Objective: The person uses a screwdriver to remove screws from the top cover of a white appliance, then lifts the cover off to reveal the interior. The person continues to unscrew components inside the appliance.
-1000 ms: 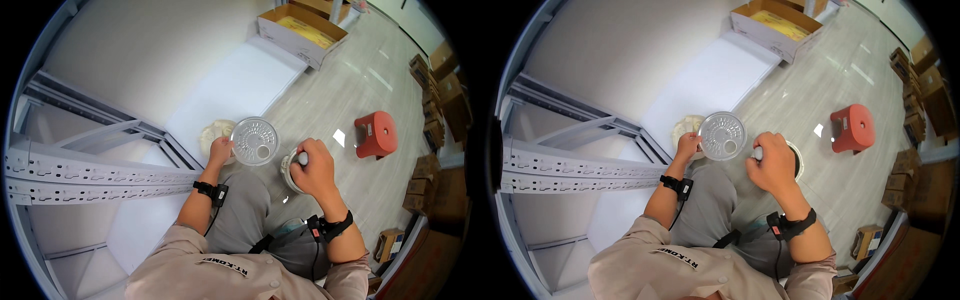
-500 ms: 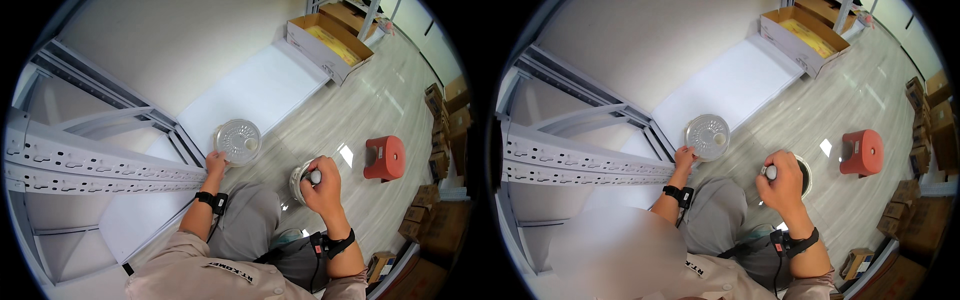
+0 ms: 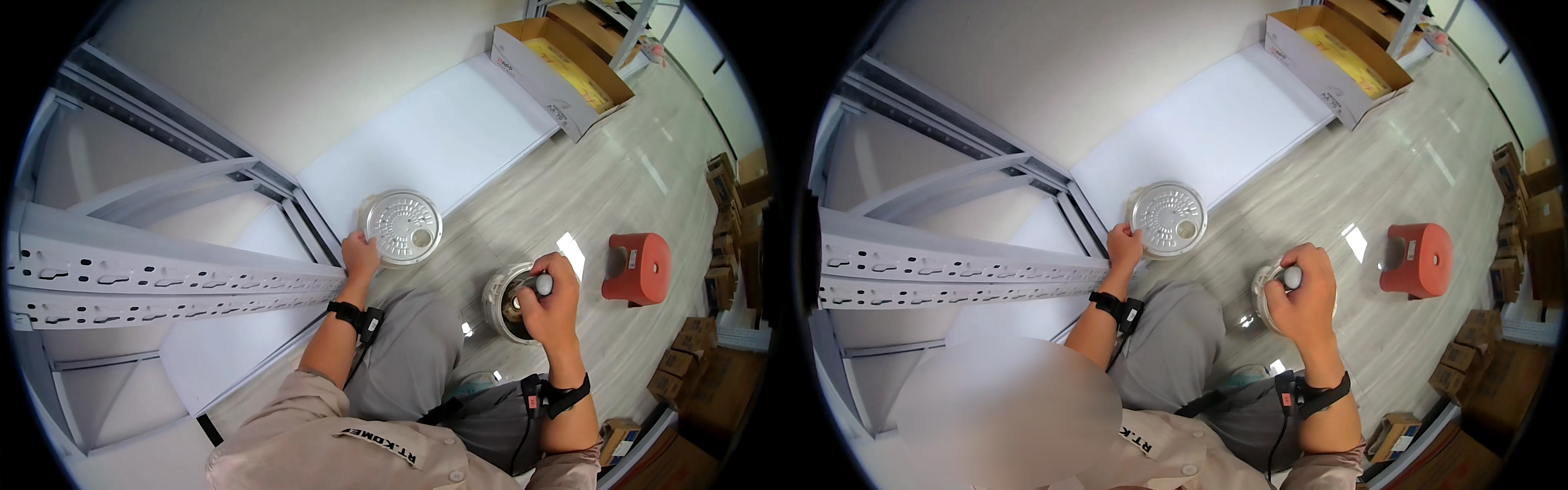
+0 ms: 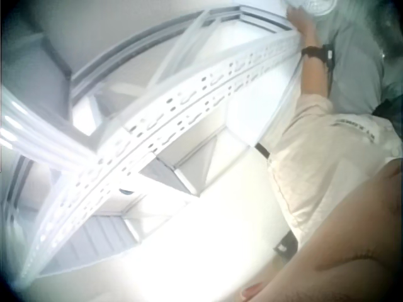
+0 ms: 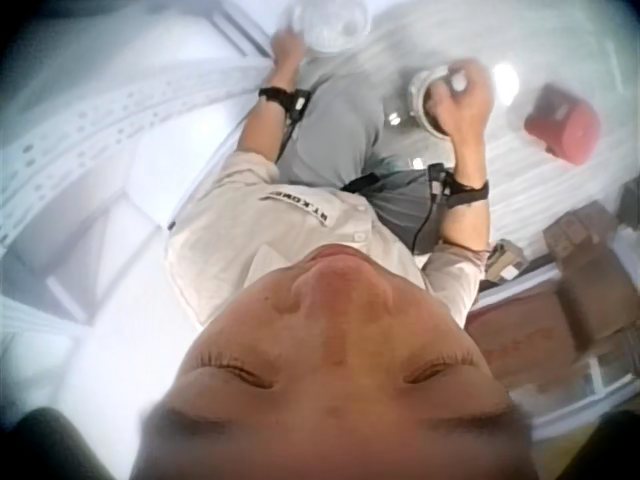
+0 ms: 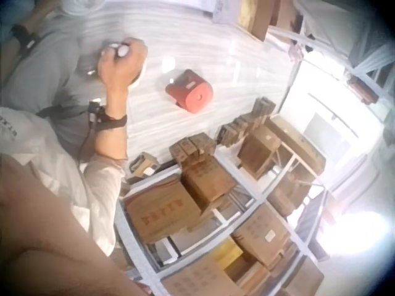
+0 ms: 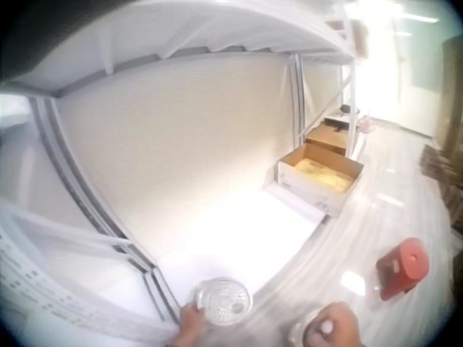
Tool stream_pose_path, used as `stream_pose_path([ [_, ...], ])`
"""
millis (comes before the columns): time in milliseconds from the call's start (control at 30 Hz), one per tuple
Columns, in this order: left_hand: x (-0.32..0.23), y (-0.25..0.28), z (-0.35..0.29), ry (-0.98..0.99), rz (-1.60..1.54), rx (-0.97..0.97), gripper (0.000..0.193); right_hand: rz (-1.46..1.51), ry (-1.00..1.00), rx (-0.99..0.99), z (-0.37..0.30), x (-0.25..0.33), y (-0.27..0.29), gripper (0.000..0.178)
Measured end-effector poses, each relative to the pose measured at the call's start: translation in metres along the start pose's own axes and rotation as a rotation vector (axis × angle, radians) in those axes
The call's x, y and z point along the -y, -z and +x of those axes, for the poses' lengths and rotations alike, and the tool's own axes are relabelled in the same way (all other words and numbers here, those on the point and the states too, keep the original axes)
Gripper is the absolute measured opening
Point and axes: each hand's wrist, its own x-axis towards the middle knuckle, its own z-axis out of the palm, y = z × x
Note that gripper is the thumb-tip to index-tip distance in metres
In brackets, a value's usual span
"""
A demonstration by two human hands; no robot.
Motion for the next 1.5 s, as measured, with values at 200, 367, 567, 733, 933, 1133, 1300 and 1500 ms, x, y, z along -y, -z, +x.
stream_pose_path([
  [200, -0.014, 0.017, 0.003, -0.015, 0.246, 0.064, 0.029, 0.025, -0.005, 0.019, 0.006, -0.003, -0.003, 0.023],
  [367, -0.03, 0.027, -0.001, -0.029, 0.325, 0.116, 0.032, 0.069, -0.027, 0.026, 0.01, -0.004, -0.001, 0.023],
  [567, -0.05, 0.035, -0.004, 0.019, 0.387, 0.185, 0.036, 0.052, -0.035, 0.017, 0.011, -0.01, 0.004, 0.022],
  [733, -0.062, 0.032, -0.003, 0.073, 0.424, 0.14, 0.045, 0.056, -0.072, 0.018, 0.01, -0.016, 0.011, 0.022],
  [933, -0.099, 0.03, -0.005, -0.263, 0.247, 0.392, 0.045, 0.01, -0.129, 0.006, 0.008, -0.019, 0.023, 0.022],
  [1133, -0.166, 0.013, -0.056, -0.505, 0.067, 0.696, 0.04, -0.02, -0.194, -0.02, 0.001, -0.028, 0.038, 0.024],
  [1300, -0.18, -0.039, -0.101, -0.573, 0.129, 0.905, 0.042, -0.004, -0.249, -0.056, -0.01, -0.033, 0.053, 0.024],
  [1500, -0.162, -0.085, -0.139, -0.563, 0.271, 0.968, 0.06, -0.013, -0.263, -0.106, -0.03, -0.036, 0.064, 0.026],
])
